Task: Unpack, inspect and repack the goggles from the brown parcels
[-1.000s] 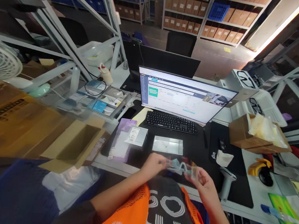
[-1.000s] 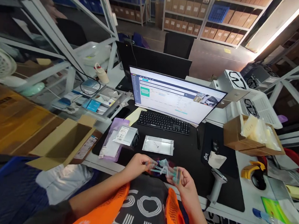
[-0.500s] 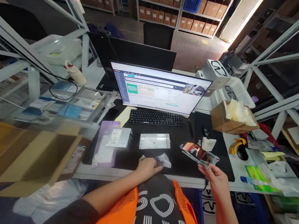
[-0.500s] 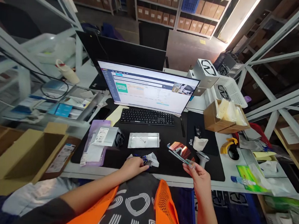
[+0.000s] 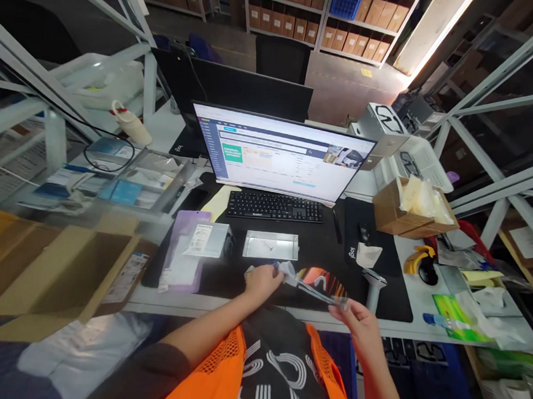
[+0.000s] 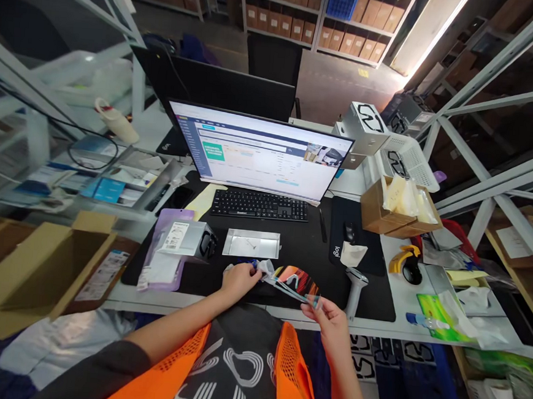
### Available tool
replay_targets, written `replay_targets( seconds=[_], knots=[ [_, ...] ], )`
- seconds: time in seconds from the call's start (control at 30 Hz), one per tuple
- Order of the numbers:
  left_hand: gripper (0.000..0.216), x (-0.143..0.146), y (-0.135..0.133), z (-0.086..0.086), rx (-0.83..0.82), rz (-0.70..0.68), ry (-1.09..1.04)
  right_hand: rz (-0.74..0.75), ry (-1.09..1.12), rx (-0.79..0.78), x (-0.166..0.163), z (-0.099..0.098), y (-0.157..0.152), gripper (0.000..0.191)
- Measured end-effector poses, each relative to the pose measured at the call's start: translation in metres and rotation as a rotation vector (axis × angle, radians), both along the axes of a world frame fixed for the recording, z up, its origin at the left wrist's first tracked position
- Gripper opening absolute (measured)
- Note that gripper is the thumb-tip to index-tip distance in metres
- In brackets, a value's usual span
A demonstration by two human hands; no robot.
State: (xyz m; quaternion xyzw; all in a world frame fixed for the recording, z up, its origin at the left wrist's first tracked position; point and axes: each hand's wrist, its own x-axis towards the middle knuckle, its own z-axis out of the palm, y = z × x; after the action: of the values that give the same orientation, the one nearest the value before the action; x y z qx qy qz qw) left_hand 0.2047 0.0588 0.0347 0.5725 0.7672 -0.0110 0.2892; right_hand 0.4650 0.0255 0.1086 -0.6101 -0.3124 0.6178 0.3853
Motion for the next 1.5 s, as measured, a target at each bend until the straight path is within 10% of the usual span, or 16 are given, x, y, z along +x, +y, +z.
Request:
replay_targets(
  seconds=[0.33, 0.73, 1.07, 1.2, 1.5],
  knots=[
    [0.027, -0.009, -0.008, 0.024, -0.006, -0.046, -0.024, 0.011, 0.044, 0.041, -0.003, -0.001, 0.019, 0.056],
    [0.022, -0.018, -0.013, 0.145, 0.212, -0.187, 0.126, 0.022, 0.093, 0.106, -0.003, -0.009, 0.023, 0.048],
    [0.026, -0.012, 0.002, 0.045, 0.250, -0.395, -0.057, -0.044, -0.013, 0.064, -0.001, -0.011, 0.010, 0.053],
    [0.047, -0.029, -0.027, 0.037, 0.381, -0.398, -0.150, -0.033, 0.033, 0.041, 0.015, -0.020, -0.010, 0.049],
    [0.012, -0.017, -0.027, 0.034, 0.398, -0.326, -0.260, 0.099, 0.009, 0.020, -0.014, -0.024, -0.039, 0.048]
  ],
)
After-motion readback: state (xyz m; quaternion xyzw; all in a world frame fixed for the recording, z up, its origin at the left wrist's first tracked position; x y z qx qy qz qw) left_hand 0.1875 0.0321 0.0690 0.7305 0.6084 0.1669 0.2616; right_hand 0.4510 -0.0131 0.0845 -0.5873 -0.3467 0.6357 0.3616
